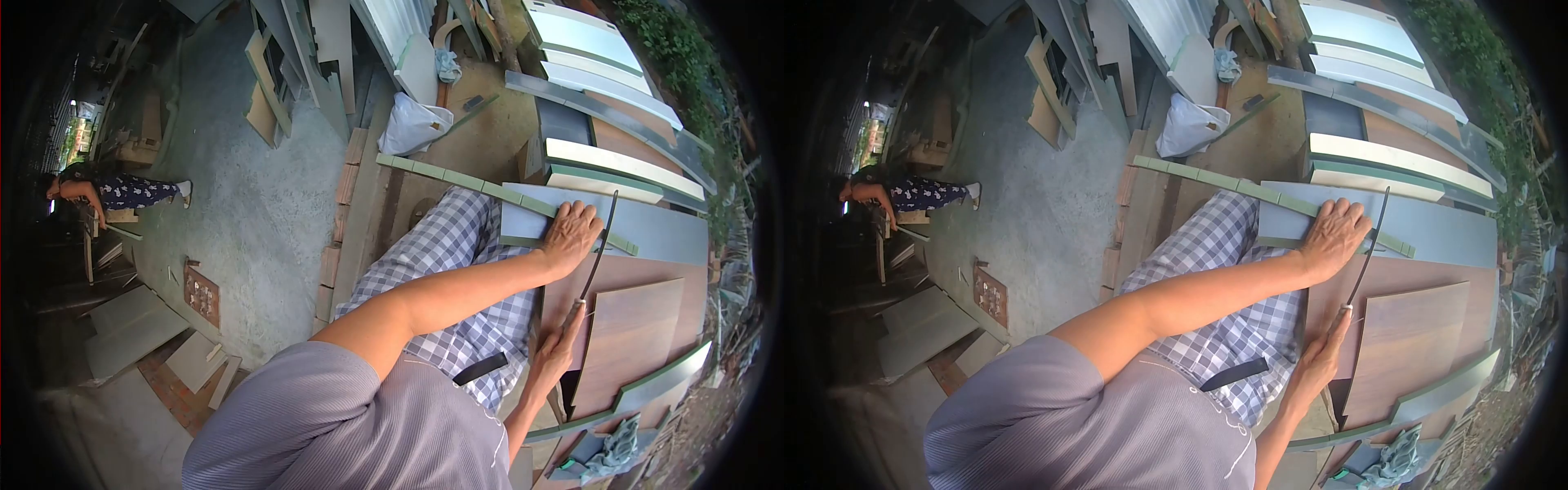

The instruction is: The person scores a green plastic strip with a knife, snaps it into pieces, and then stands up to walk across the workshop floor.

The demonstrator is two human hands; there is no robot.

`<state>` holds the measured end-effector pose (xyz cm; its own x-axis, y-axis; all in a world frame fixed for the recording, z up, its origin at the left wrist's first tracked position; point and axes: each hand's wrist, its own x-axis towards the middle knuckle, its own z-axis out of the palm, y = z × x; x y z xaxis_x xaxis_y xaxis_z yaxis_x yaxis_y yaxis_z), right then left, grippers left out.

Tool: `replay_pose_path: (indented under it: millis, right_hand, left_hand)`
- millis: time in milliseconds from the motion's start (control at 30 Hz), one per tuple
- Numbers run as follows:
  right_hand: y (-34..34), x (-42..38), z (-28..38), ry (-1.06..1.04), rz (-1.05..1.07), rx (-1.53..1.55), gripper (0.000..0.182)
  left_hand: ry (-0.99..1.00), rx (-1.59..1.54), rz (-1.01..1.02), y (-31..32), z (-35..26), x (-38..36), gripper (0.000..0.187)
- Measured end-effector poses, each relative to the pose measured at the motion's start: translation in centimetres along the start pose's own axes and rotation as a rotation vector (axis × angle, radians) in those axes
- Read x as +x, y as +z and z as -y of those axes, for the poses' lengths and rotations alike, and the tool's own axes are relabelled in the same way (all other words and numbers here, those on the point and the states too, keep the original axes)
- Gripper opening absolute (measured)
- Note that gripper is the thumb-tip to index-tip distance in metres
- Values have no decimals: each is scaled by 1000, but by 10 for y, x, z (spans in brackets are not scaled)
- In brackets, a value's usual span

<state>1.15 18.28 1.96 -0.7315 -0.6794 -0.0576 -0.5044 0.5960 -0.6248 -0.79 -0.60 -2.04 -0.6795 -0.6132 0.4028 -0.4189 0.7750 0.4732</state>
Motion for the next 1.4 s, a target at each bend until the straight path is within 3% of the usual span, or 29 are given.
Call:
replay_pose_path:
  millis: [67,167,333,467,533,633,867,933,1067,1133,1267,1400]
  right_hand:
    - [-2,1,2,28,8,9,56]
    - [2,42,23,-102,-42,-12,56]
    - [0,91,41,114,106,99,58]
    - [2,53,18,9,36,35,60]
    - [2,26,9,-162,-75,-74,58]
    - [-1,1,-1,-3,5,-36,59]
    - [5,72,28,-70,-22,29,58]
    - [4,91,37,124,100,58,59]
    - [-2,74,36,126,126,50,59]
    - [-1,46,20,-88,-5,5,60]
    - [-2,13,0,-83,-2,40,61]
    - [1,40,14,-95,-8,32,59]
  left_hand:
    - [0,4,5,1,0,0,14]
    - [-6,10,-2,2,1,0,14]
    - [-21,-25,-14,3,1,0,15]
    - [-21,29,20,4,0,-1,15]
    - [-16,29,-3,3,0,0,15]
    - [-14,1,-5,4,1,0,14]
    - [-24,-1,13,3,2,0,15]
    - [-26,10,-1,5,2,0,16]
    - [-33,30,15,4,1,-1,18]
    - [-36,12,27,3,2,1,18]
    - [-26,66,27,4,2,2,18]
    - [-16,47,37,-1,1,2,18]
